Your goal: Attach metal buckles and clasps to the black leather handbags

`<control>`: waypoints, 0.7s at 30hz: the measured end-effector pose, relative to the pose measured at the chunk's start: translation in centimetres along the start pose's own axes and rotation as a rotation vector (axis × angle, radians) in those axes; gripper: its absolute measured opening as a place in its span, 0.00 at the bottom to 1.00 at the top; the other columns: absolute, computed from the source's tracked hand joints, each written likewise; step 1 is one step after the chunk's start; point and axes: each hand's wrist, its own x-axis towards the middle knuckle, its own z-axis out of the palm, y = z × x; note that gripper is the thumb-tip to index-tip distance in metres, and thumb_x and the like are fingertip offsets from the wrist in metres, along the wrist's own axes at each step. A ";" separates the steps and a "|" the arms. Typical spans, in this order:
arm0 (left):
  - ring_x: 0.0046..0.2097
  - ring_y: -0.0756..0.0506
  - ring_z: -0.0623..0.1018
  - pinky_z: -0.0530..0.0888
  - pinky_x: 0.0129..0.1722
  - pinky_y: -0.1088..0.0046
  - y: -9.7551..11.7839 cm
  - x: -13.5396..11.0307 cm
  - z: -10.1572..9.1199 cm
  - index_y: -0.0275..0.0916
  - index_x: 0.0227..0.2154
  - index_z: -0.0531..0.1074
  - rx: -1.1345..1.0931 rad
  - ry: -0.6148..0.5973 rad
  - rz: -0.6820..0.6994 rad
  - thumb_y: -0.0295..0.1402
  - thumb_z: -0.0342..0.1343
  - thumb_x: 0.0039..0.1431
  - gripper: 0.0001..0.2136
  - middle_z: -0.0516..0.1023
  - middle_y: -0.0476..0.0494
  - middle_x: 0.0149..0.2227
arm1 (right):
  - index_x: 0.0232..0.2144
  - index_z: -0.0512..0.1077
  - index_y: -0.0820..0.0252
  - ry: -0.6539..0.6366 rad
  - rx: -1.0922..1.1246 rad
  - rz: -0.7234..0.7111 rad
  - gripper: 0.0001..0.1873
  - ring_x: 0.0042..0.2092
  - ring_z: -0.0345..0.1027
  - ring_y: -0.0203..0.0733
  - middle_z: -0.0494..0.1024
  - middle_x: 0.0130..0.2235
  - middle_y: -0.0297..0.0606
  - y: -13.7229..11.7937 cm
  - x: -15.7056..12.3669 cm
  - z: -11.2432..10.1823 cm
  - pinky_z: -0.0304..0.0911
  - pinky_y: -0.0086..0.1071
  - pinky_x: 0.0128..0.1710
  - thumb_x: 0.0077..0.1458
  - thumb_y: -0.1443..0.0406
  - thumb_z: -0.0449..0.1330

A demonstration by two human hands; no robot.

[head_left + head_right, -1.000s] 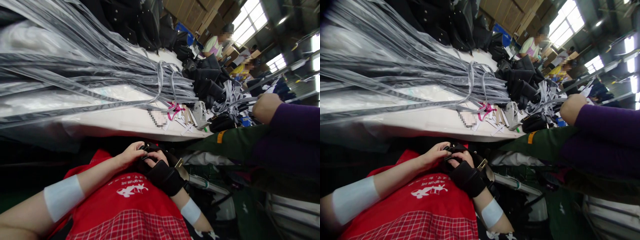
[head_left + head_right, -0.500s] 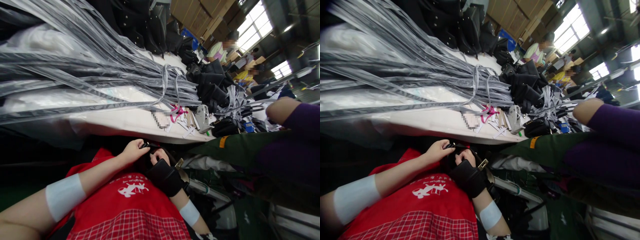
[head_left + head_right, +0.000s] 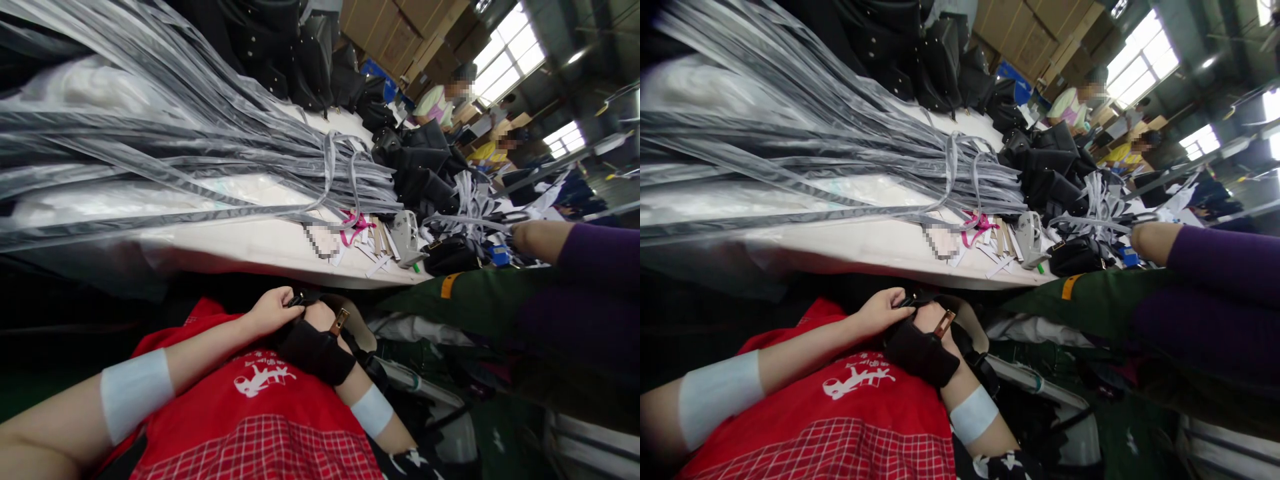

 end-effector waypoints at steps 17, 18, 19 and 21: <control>0.23 0.53 0.55 0.53 0.22 0.76 -0.6 0.7 -0.6 0.42 0.19 0.51 -0.040 0.051 -0.002 0.43 0.58 0.42 0.19 0.53 0.58 0.18 | 0.35 0.76 0.54 0.085 -0.098 -0.249 0.09 0.41 0.65 0.43 0.75 0.38 0.40 0.7 -0.8 0.0 0.63 0.33 0.37 0.59 0.60 0.56; 0.22 0.53 0.54 0.53 0.22 0.76 -0.7 0.7 -0.7 0.42 0.18 0.51 -0.039 0.058 -0.003 0.43 0.58 0.42 0.19 0.53 0.58 0.18 | 0.36 0.77 0.53 0.076 -0.138 -0.237 0.09 0.42 0.64 0.44 0.75 0.39 0.41 0.7 -0.5 0.3 0.62 0.32 0.36 0.59 0.59 0.57; 0.22 0.53 0.55 0.53 0.22 0.76 -0.9 0.7 -0.8 0.42 0.18 0.51 -0.037 0.064 -0.005 0.43 0.58 0.42 0.19 0.53 0.58 0.18 | 0.36 0.77 0.52 0.071 -0.170 -0.224 0.10 0.42 0.64 0.44 0.75 0.40 0.41 0.6 -0.3 0.5 0.62 0.32 0.35 0.59 0.58 0.57; 0.22 0.53 0.55 0.52 0.22 0.76 -1.1 0.8 -1.0 0.42 0.18 0.51 -0.033 0.071 -0.009 0.43 0.58 0.41 0.19 0.53 0.58 0.17 | 0.35 0.78 0.51 0.055 -0.208 -0.212 0.11 0.43 0.64 0.45 0.74 0.40 0.42 0.4 0.1 0.8 0.62 0.33 0.36 0.60 0.58 0.56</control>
